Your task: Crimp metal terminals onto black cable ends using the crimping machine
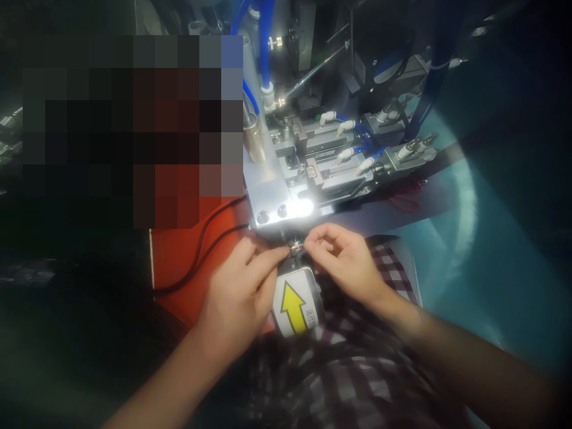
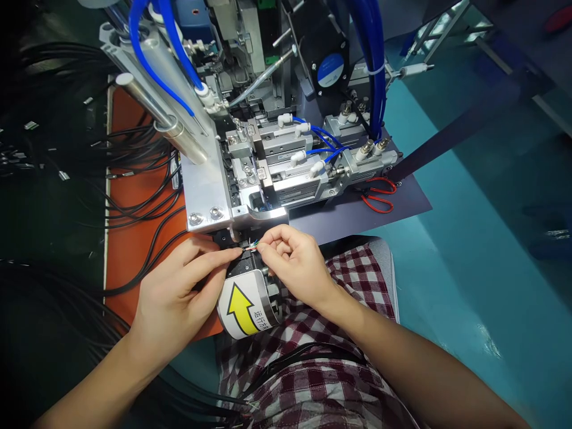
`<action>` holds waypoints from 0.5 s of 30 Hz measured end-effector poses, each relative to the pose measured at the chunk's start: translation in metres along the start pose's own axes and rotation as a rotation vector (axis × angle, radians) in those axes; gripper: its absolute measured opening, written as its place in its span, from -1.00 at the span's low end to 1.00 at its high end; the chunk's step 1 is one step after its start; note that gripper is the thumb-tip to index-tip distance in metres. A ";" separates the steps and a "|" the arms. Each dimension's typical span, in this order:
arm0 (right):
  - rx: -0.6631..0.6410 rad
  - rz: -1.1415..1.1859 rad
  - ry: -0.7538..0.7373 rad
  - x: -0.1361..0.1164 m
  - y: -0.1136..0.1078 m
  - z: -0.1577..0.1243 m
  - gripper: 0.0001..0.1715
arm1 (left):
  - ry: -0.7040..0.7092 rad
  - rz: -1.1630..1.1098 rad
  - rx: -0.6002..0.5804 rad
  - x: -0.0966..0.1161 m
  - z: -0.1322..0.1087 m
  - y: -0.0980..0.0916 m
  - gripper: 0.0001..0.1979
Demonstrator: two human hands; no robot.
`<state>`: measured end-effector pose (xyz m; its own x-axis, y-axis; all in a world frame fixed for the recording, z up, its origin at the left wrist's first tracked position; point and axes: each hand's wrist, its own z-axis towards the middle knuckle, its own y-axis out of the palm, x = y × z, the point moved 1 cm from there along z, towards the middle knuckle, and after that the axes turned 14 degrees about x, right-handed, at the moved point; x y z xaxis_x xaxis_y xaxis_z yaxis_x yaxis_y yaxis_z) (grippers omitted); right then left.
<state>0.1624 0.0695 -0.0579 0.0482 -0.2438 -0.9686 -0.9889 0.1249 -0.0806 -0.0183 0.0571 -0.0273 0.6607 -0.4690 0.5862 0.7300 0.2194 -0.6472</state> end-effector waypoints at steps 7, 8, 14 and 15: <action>0.002 -0.024 -0.016 -0.002 0.000 -0.001 -0.91 | 0.000 0.006 0.003 0.000 0.001 0.001 -0.78; 0.006 -0.031 -0.025 -0.003 0.001 -0.001 -0.91 | -0.001 0.008 0.003 0.000 0.000 0.001 -0.78; 0.011 -0.054 -0.030 -0.006 0.002 -0.003 -0.91 | 0.017 0.008 0.001 -0.001 0.000 0.000 -0.79; 0.011 -0.062 -0.035 -0.006 0.002 -0.003 -0.91 | 0.022 0.012 0.001 0.000 0.000 0.000 -0.79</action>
<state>0.1596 0.0686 -0.0511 0.1140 -0.2176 -0.9694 -0.9823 0.1211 -0.1427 -0.0186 0.0569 -0.0276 0.6656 -0.4845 0.5677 0.7221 0.2259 -0.6539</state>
